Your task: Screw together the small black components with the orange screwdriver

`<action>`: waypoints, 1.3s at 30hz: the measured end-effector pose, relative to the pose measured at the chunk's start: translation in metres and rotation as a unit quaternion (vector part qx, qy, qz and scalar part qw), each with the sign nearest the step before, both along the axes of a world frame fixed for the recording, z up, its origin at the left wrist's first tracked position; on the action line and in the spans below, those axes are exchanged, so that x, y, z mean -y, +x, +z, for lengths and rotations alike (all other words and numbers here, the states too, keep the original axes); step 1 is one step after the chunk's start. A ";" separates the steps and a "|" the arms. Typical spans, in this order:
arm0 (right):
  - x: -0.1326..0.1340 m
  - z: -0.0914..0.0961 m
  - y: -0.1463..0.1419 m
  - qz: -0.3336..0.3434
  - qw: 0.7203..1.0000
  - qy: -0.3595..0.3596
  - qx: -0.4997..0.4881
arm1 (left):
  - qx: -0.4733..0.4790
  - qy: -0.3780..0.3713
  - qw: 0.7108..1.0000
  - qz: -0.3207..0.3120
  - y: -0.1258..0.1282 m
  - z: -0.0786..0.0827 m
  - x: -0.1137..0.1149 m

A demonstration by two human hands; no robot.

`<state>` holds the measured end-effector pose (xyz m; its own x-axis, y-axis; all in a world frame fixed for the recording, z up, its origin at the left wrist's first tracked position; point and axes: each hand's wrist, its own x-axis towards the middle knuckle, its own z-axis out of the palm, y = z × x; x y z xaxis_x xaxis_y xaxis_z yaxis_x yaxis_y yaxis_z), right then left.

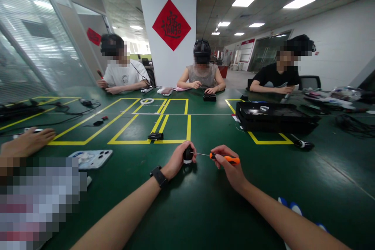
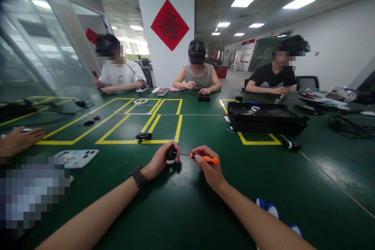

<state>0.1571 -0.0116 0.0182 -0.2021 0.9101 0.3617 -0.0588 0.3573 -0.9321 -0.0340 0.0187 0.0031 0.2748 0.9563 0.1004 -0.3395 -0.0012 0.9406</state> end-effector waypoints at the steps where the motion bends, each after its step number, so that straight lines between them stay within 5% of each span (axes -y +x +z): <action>1: 0.001 0.000 0.000 -0.002 1.000 0.007 0.007 | -0.003 -0.003 1.000 -0.002 0.000 0.000 0.000; 14: 0.009 0.006 0.001 0.008 0.980 0.159 0.120 | -0.066 0.046 0.996 0.027 0.000 -0.004 -0.001; 19: 0.010 0.005 -0.002 0.021 0.988 0.107 0.112 | -0.082 0.043 0.995 0.037 -0.002 -0.005 -0.001; 24: 0.009 0.006 -0.001 0.036 0.980 0.147 0.132 | -0.121 0.051 0.990 0.048 -0.002 -0.006 0.000; 28: 0.008 0.007 0.002 0.030 0.992 0.087 0.092 | -0.131 0.058 0.989 0.042 0.000 -0.004 0.001; 32: 0.005 0.007 0.003 0.009 0.986 0.135 0.097 | -0.119 0.061 0.991 0.031 0.002 0.001 0.002; 39: 0.000 -0.003 0.004 0.032 0.998 0.023 0.043 | -0.107 0.049 0.993 0.020 0.002 0.000 0.001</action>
<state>0.1611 -0.0120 0.0155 -0.2905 0.8775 0.3816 -0.0034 0.3978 -0.9175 -0.0318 0.0177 0.0029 0.2618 0.9555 0.1358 -0.1288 -0.1049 0.9861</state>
